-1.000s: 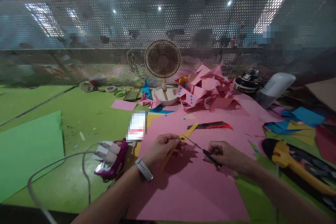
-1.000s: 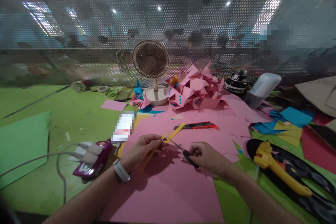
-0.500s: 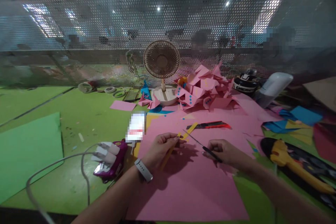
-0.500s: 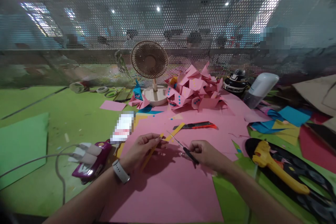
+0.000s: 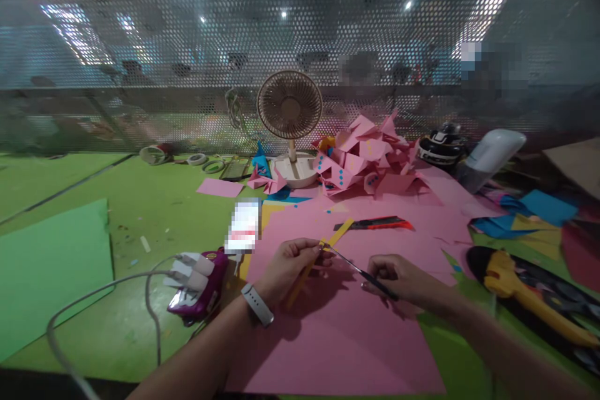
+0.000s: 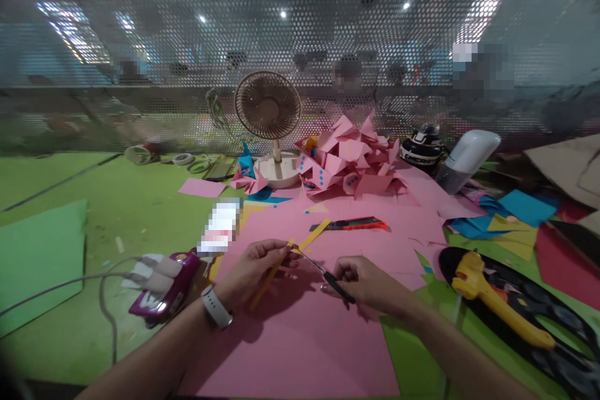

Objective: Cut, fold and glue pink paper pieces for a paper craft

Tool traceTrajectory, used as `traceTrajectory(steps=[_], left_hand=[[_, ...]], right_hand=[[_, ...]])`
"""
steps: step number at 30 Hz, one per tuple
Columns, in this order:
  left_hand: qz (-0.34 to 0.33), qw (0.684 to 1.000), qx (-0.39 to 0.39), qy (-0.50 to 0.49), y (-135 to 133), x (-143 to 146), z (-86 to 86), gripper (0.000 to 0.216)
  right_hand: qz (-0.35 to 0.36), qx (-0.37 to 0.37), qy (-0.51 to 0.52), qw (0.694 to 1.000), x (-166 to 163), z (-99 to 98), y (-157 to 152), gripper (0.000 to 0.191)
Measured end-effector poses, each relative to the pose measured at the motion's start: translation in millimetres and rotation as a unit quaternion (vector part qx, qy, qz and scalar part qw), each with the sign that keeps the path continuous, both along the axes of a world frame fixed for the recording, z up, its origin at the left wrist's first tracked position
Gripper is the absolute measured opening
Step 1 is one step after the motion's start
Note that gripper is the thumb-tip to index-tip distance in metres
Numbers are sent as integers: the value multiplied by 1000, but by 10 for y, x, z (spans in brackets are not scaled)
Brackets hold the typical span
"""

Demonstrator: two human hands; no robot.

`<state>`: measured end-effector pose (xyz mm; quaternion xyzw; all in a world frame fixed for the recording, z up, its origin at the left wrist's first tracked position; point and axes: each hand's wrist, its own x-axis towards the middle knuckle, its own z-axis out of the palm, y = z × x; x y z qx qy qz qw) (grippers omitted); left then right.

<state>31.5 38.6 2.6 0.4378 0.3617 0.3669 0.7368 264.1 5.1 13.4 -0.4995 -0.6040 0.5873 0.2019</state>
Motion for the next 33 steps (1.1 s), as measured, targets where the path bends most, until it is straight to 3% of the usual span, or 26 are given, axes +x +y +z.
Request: traceTrajectory(steps=[24, 33], left_hand=[[25, 1000, -9, -4, -14, 29, -7, 23], [5, 999, -28, 20, -9, 14, 22, 23]], right_hand=[[-17, 0, 3, 1000, 2, -71, 8, 36], [-34, 0, -2, 999, 19, -92, 10, 37]])
